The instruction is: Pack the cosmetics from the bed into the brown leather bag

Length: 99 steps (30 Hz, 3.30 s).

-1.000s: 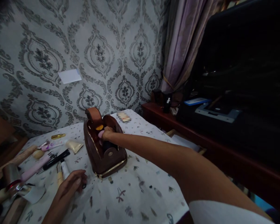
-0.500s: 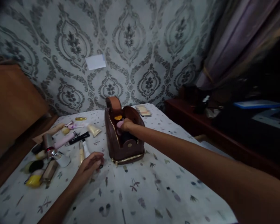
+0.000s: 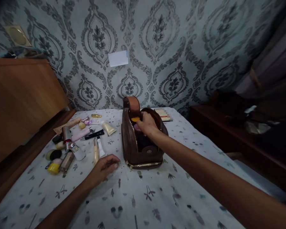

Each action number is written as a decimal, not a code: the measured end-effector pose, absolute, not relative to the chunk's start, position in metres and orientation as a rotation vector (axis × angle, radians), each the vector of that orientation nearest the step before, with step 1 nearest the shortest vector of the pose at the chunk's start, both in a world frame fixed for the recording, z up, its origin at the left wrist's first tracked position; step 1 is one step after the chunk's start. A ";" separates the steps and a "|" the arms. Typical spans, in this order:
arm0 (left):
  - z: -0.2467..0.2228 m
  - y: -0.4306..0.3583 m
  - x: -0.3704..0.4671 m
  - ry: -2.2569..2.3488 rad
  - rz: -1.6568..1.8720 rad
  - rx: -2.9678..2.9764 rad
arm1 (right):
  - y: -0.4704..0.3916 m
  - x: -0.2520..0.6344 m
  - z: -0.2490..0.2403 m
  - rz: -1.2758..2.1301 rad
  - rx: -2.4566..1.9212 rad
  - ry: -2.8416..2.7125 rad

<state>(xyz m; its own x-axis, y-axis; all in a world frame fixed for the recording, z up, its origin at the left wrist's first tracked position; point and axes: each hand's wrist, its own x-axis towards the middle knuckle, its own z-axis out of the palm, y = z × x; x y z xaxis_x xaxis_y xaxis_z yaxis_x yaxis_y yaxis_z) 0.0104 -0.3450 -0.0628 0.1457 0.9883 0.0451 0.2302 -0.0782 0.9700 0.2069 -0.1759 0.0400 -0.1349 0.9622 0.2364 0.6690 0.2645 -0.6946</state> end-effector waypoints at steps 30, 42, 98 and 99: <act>-0.058 -0.346 0.015 1.194 0.956 1.821 | -0.191 -0.002 -0.025 0.641 -1.679 -1.922; -0.071 -0.337 0.011 1.139 0.944 1.839 | -0.174 -0.012 -0.011 0.887 -1.757 -1.749; -0.054 -0.332 -0.016 1.314 1.776 0.820 | -0.232 0.069 -0.048 1.685 -0.680 -0.896; -0.055 -0.332 -0.016 1.318 1.777 0.821 | -0.233 0.070 -0.047 1.672 -0.698 -0.912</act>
<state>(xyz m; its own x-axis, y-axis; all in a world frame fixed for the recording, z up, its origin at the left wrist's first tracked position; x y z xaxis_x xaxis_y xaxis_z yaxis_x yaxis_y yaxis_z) -0.0157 -0.3323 -0.0546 -0.5025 0.8629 0.0543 -0.1981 -0.1761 0.9642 0.0697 -0.2327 -0.0469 -0.2710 0.9626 -0.0054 -0.5162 -0.1500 -0.8433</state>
